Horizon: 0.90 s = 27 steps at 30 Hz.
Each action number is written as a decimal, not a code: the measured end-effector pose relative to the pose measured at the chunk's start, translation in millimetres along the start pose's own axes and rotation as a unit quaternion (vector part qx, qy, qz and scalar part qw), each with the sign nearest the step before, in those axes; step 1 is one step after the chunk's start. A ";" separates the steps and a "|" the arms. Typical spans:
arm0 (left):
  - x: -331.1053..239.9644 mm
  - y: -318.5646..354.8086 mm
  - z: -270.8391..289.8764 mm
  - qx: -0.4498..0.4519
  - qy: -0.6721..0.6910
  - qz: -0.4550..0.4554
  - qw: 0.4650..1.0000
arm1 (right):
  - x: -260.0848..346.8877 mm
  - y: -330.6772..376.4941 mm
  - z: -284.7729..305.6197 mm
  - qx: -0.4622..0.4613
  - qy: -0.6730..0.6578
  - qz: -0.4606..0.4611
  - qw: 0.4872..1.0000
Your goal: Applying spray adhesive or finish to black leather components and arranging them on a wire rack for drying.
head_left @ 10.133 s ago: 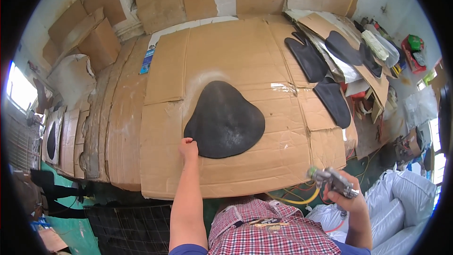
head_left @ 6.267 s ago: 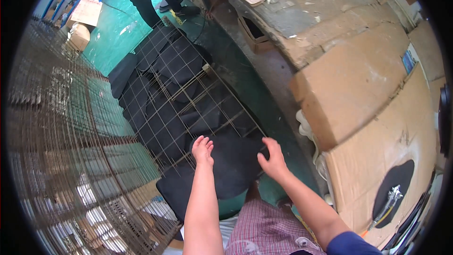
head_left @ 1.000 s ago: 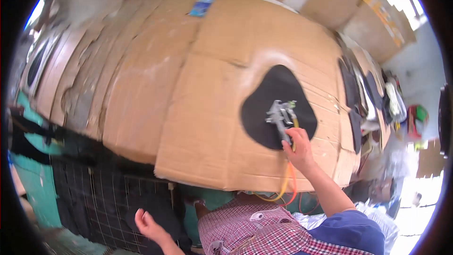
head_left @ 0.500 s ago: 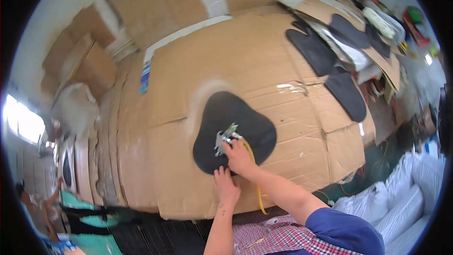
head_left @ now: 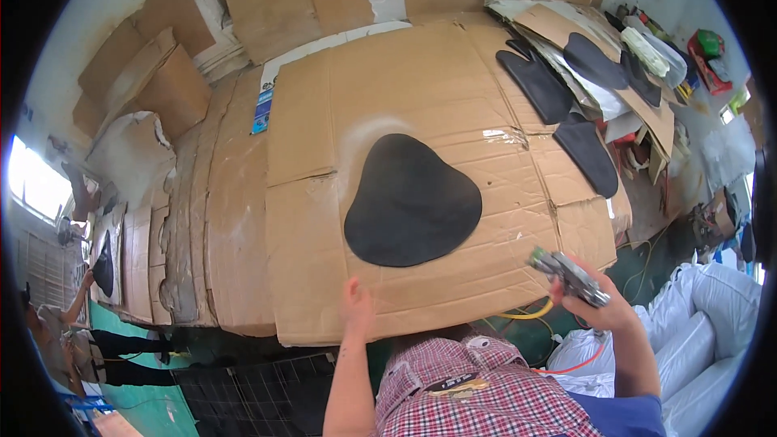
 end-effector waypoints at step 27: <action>115.5 44.5 113.1 -0.150 0.178 0.223 0.946 | 45.4 56.9 -35.1 -0.112 0.024 0.092 0.989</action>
Point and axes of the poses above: each hand's wrist, its own y-axis away from the middle knuckle, its own z-axis out of the back of the hand, x = y × z, the point moved 8 cm from there along -y, towards the middle knuckle, and after that the axes turned 11 degrees about -y, right-handed, at the moved point
